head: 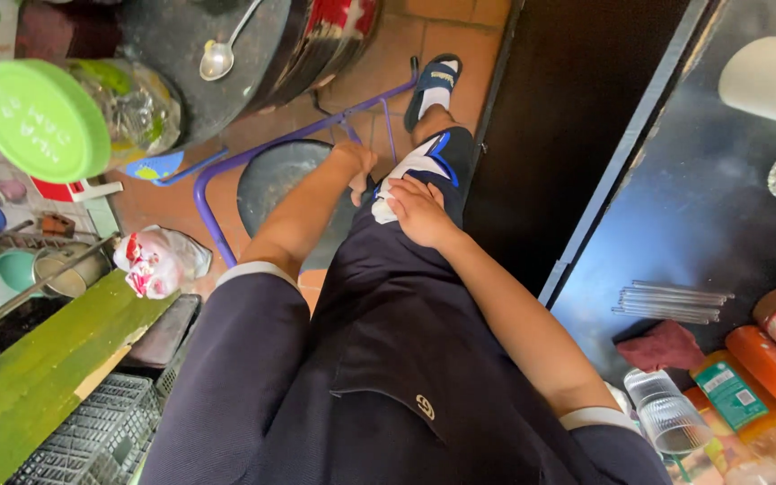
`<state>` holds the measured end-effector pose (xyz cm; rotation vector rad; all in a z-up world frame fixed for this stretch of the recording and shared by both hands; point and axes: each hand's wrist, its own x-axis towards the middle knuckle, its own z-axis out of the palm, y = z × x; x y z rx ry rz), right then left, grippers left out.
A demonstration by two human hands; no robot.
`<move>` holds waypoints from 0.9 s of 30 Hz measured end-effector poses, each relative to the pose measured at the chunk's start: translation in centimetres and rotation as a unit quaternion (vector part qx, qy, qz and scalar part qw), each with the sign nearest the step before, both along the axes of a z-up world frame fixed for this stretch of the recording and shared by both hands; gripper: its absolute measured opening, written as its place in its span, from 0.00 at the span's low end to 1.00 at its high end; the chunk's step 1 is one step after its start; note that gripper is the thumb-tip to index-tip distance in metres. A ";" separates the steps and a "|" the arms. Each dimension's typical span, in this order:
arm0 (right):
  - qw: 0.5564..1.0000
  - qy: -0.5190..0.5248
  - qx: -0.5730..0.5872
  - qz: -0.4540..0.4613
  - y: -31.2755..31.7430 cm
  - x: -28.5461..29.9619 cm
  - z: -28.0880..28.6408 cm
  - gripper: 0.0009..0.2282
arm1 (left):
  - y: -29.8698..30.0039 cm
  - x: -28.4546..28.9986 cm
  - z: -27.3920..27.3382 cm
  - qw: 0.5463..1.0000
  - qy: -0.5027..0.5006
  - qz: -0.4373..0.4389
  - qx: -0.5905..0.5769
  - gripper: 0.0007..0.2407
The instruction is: Cleaning reusable straws one by one using a white cloth.
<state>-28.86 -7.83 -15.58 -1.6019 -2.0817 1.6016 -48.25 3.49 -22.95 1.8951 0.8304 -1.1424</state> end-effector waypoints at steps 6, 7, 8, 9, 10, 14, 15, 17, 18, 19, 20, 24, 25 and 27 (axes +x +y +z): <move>0.997 -0.051 0.052 -0.017 3.7 2.0 1.9 0.12 | 2.2 2.1 0.9 1.000 -0.014 -0.024 -0.006 0.35; 0.997 -0.050 0.053 -0.025 4.3 2.7 2.4 0.12 | 2.9 1.9 1.3 0.999 -0.013 -0.032 -0.005 0.35; 0.995 -0.035 0.050 -0.074 4.7 3.5 3.1 0.14 | 3.4 2.2 1.9 1.000 0.000 -0.031 0.002 0.34; 0.991 -0.020 0.047 -0.123 5.1 4.4 3.8 0.15 | 3.6 3.2 3.0 0.999 0.013 -0.031 0.009 0.33; 0.989 -0.018 0.050 -0.142 5.4 4.8 3.9 0.15 | 4.1 3.0 3.0 0.999 0.026 -0.036 0.020 0.33; 0.971 0.009 0.113 -0.212 6.3 7.3 5.0 0.15 | 6.2 4.3 2.3 0.994 0.060 -0.055 0.070 0.30; 0.966 0.014 0.128 -0.225 6.2 7.9 5.6 0.15 | 6.4 4.9 2.1 0.993 0.065 -0.060 0.083 0.29; 0.958 0.034 0.137 -0.250 6.4 9.1 7.1 0.14 | 6.6 5.7 1.1 0.989 0.069 -0.067 0.111 0.28; 0.954 0.061 0.141 -0.258 6.4 9.6 7.8 0.14 | 6.7 6.1 0.6 0.987 0.071 -0.071 0.126 0.27; 0.948 0.055 0.149 -0.275 6.5 10.6 10.1 0.14 | 6.2 6.2 -0.6 0.985 0.073 -0.075 0.140 0.26; 0.946 0.086 0.050 -0.308 6.5 11.3 12.5 0.14 | 6.2 6.0 -1.6 0.982 0.075 -0.078 0.155 0.26; 0.907 0.171 -0.053 -0.381 2.4 13.9 17.5 0.14 | 4.3 2.9 -6.9 0.971 0.084 -0.081 0.209 0.23; 0.902 0.171 -0.046 -0.393 1.0 14.4 17.6 0.14 | 3.7 0.4 -7.5 0.968 0.086 -0.079 0.222 0.23; 0.878 0.235 -0.064 -0.412 -2.8 15.2 17.5 0.14 | -0.1 -0.8 -9.9 0.965 0.092 -0.061 0.239 0.21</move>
